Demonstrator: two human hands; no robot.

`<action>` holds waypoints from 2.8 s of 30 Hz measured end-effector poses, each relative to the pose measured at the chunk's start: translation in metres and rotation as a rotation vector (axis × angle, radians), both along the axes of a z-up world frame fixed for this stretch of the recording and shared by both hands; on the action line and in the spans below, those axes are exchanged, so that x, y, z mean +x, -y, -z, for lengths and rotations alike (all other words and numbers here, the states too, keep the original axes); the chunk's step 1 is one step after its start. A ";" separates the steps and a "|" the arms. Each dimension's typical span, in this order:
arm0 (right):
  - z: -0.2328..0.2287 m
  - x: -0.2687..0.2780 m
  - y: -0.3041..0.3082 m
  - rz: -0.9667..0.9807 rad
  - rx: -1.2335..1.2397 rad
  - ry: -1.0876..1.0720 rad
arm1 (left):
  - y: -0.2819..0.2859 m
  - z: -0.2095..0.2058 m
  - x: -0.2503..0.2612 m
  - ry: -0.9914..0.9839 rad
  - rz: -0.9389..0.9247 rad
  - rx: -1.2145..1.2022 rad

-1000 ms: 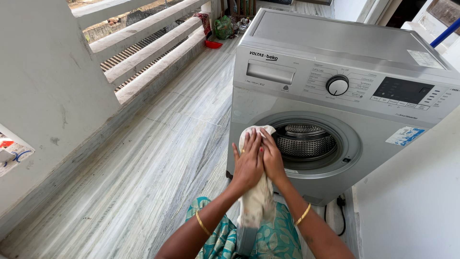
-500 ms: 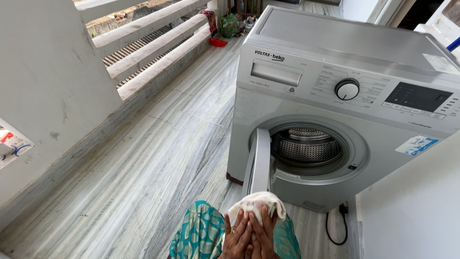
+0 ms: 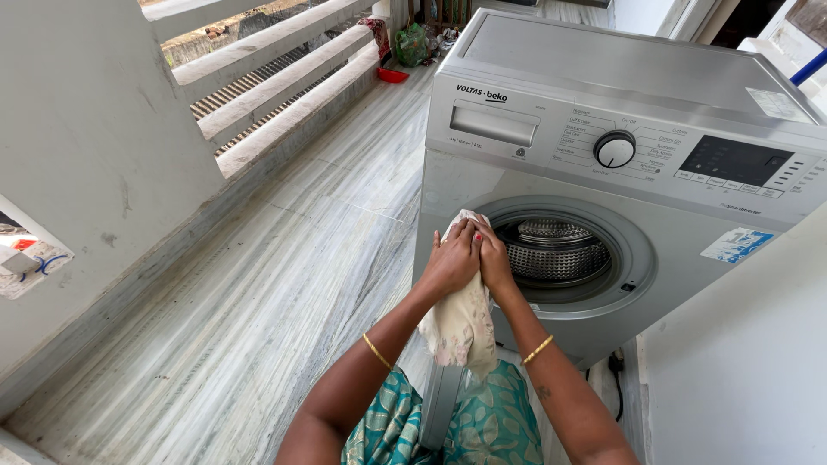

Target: The person wipes the exterior surfaces of a front-loading washing machine using a cloth. They clean the top panel, control panel, and the door area, including the glass and rubber seal.

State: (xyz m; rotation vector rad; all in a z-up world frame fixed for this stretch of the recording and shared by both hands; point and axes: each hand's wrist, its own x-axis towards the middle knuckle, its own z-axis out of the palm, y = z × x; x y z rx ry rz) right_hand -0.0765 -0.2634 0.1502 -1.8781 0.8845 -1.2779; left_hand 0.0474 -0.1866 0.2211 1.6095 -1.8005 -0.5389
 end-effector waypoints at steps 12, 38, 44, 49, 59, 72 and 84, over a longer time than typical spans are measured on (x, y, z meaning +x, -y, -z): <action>0.103 -0.030 -0.231 -0.091 0.177 0.206 | -0.213 0.086 -0.020 0.388 -0.106 -0.682; 0.017 -0.064 -0.268 -0.051 -0.022 0.233 | -0.097 0.005 -0.005 0.325 0.060 -0.438; 0.037 -0.050 -0.227 -0.090 0.134 0.248 | -0.217 0.110 -0.006 0.236 0.044 -0.744; 0.026 -0.039 -0.209 0.026 0.068 0.132 | -0.198 0.085 -0.015 0.229 0.015 -0.588; -0.066 -0.023 -0.289 -0.050 -0.372 0.241 | 0.040 0.005 -0.038 0.173 -0.021 0.088; -0.010 -0.046 -0.220 0.046 -0.010 0.548 | -0.135 0.037 -0.044 0.071 0.136 -0.599; 0.078 -0.033 -0.224 0.287 -0.014 0.411 | -0.141 0.031 -0.047 0.001 0.078 -0.503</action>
